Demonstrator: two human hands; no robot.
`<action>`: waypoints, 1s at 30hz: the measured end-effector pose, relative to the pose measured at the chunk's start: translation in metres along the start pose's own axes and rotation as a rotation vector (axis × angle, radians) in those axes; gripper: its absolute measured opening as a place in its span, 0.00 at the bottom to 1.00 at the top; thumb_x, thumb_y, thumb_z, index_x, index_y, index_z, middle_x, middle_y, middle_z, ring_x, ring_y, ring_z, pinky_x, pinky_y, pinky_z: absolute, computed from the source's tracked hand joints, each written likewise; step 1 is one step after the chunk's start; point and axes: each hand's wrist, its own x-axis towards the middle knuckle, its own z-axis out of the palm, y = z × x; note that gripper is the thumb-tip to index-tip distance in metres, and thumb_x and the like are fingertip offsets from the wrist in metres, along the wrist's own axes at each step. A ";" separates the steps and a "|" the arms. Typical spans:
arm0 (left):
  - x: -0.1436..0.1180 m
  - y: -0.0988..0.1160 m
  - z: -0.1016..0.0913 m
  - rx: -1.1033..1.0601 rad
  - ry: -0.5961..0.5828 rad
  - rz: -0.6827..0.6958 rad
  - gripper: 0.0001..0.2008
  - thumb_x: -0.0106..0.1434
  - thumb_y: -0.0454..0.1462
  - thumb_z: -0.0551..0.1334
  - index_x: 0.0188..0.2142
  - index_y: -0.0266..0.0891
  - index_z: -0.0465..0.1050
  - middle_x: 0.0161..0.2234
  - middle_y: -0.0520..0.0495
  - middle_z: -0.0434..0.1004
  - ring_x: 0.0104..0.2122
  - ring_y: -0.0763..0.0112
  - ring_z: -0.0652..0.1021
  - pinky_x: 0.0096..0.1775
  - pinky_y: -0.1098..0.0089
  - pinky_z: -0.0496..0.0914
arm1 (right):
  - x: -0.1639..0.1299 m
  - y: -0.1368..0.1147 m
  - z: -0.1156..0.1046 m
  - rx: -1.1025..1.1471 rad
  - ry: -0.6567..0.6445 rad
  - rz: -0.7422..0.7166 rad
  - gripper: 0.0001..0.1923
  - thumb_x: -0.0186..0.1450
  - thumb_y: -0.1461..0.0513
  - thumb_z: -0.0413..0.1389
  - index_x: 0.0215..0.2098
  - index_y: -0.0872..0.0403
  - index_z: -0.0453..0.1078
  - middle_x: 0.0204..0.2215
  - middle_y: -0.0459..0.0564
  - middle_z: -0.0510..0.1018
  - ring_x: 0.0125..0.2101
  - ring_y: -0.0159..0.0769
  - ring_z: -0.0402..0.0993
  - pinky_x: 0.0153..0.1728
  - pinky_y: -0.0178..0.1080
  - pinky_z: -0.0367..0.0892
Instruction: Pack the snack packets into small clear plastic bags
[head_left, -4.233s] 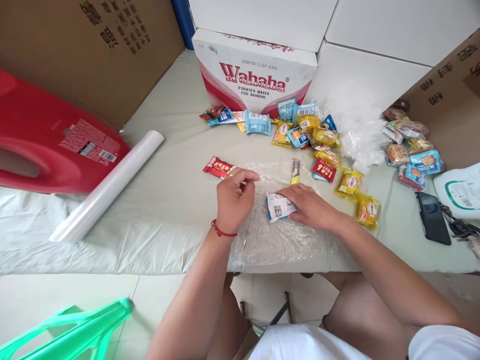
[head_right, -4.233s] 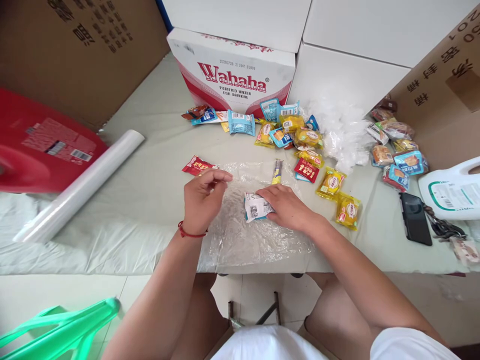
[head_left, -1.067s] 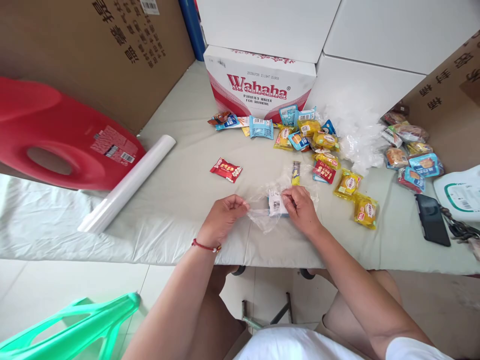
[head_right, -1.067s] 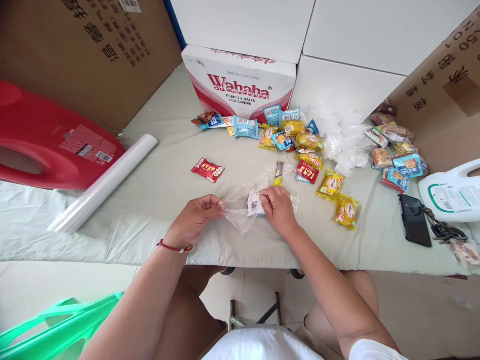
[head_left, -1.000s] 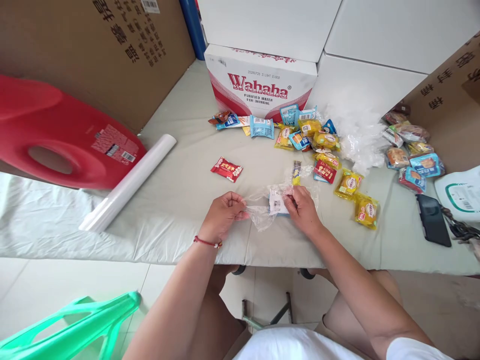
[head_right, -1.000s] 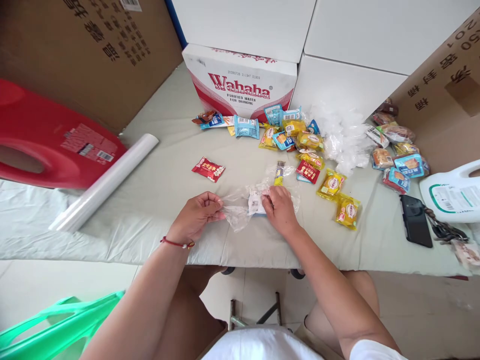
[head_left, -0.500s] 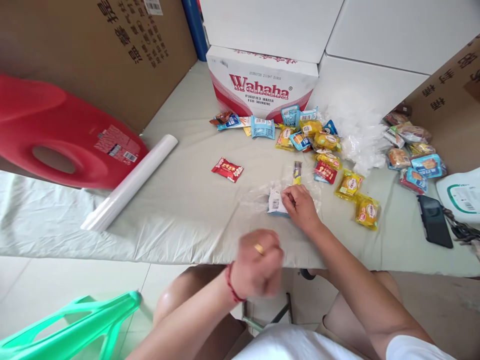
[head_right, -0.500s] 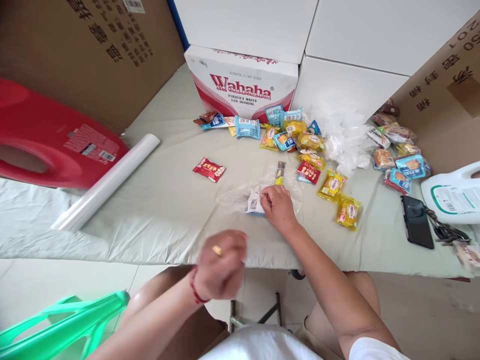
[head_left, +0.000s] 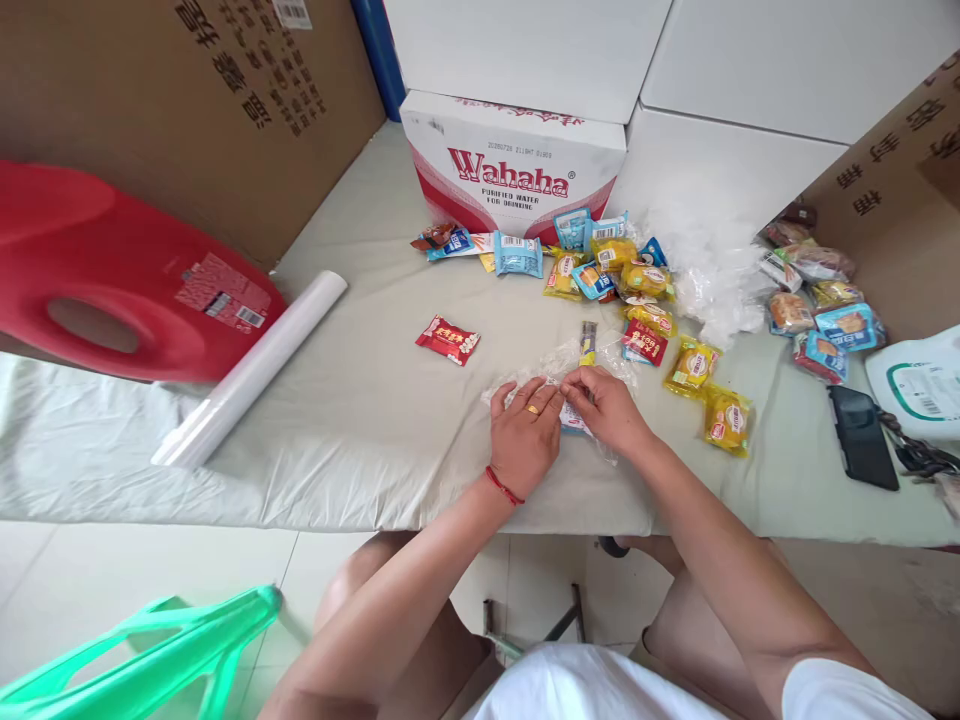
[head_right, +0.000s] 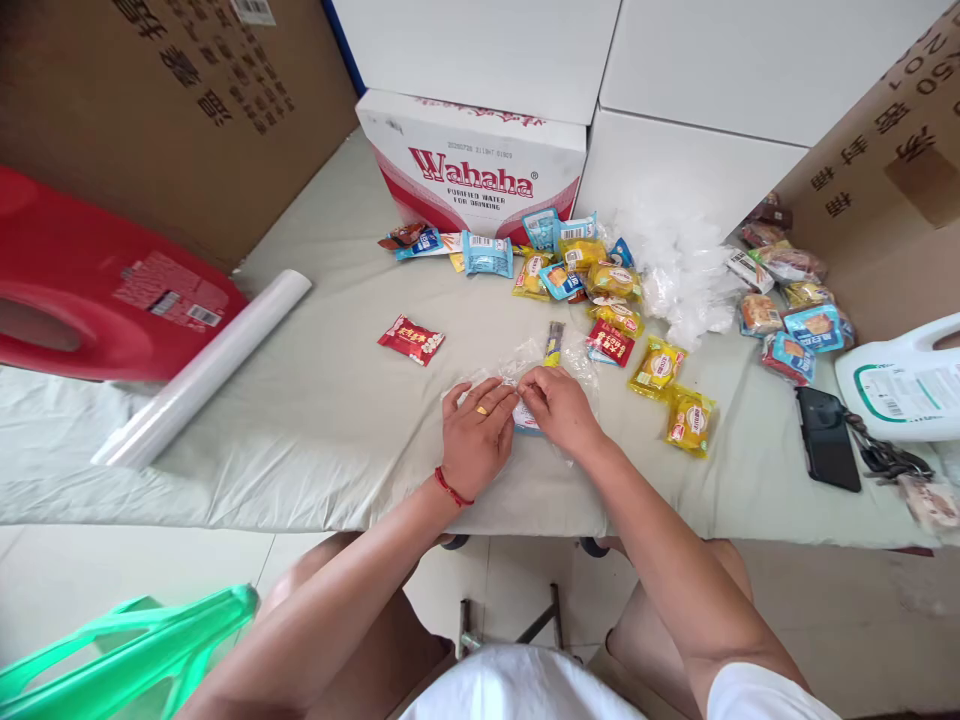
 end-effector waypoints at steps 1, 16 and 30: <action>0.000 0.002 0.001 0.025 0.027 0.007 0.13 0.67 0.29 0.58 0.46 0.42 0.77 0.48 0.47 0.84 0.55 0.58 0.77 0.59 0.52 0.58 | 0.001 0.002 -0.005 0.030 -0.018 0.013 0.08 0.71 0.58 0.54 0.36 0.52 0.72 0.30 0.47 0.76 0.35 0.38 0.71 0.39 0.39 0.63; 0.009 0.014 0.003 0.247 -0.020 0.006 0.10 0.67 0.31 0.61 0.28 0.40 0.74 0.22 0.49 0.73 0.29 0.62 0.71 0.34 0.61 0.53 | -0.043 0.028 -0.096 0.248 -0.393 0.392 0.19 0.66 0.45 0.57 0.40 0.53 0.74 0.26 0.44 0.71 0.26 0.32 0.65 0.27 0.35 0.59; 0.015 0.019 0.007 0.248 0.080 -0.002 0.15 0.69 0.35 0.61 0.24 0.39 0.72 0.18 0.52 0.69 0.23 0.67 0.69 0.29 0.64 0.56 | 0.132 0.013 -0.049 -0.128 -0.465 -0.435 0.06 0.65 0.59 0.61 0.38 0.50 0.80 0.55 0.50 0.78 0.66 0.50 0.59 0.66 0.55 0.53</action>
